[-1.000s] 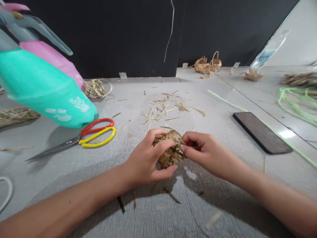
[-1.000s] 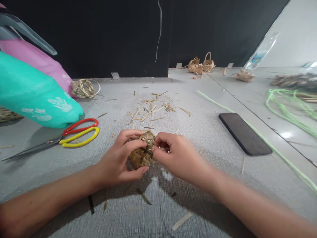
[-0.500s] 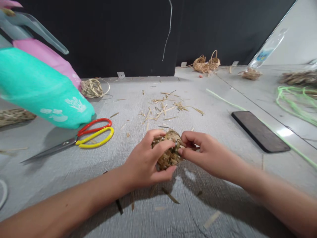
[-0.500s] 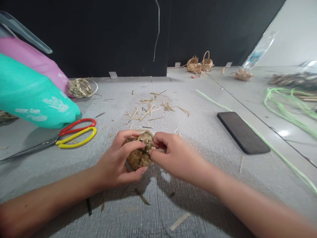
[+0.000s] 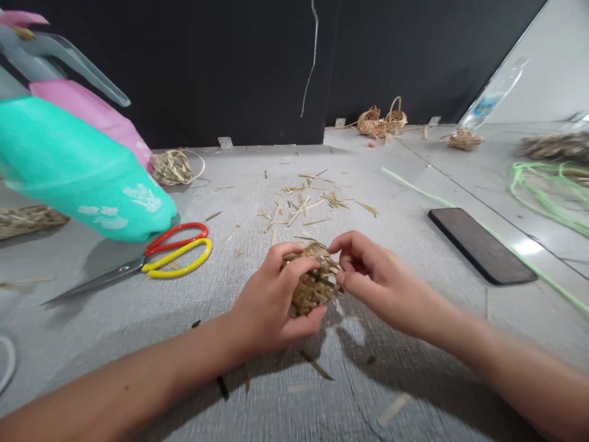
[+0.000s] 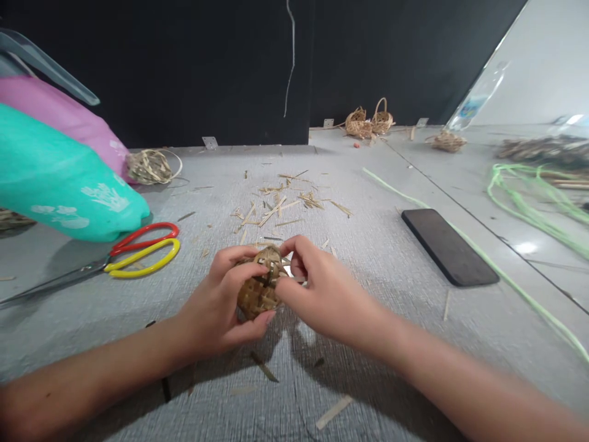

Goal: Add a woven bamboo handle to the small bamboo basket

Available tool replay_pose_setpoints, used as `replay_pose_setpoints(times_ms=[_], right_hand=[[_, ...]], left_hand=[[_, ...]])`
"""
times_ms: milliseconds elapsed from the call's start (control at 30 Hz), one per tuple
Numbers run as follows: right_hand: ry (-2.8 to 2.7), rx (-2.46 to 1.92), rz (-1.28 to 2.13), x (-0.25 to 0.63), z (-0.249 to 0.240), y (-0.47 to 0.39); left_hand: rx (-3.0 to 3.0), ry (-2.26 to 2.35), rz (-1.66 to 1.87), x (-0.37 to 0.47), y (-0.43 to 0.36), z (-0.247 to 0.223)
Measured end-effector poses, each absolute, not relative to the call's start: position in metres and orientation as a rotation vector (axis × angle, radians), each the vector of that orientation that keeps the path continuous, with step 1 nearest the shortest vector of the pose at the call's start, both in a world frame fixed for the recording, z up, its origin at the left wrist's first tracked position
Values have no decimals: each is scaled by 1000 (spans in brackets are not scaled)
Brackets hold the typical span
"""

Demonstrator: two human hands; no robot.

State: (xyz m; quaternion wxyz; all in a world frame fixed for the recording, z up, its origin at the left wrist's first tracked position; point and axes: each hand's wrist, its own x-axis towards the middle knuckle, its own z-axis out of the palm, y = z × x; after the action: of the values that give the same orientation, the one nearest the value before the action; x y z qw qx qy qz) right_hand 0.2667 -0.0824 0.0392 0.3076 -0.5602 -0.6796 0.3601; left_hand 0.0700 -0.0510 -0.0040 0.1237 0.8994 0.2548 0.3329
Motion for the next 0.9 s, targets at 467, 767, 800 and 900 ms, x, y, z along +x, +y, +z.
replay_pose_setpoints(times_ms=[467,767,800,900], right_hand=[[-2027,-1396,844,279,31,-77],[-2010,-1376,899,276,32,-83],[-2004,-1372,905,276,33,-82],[-1953,-1365,883,279,31,-79]], left_hand=[[2468,769,1013,67,-44,-10],[2519,765,948,64,-44,-9],[2509,773,941,64,-44,-9],[2459,828,923,63,-45,-9]])
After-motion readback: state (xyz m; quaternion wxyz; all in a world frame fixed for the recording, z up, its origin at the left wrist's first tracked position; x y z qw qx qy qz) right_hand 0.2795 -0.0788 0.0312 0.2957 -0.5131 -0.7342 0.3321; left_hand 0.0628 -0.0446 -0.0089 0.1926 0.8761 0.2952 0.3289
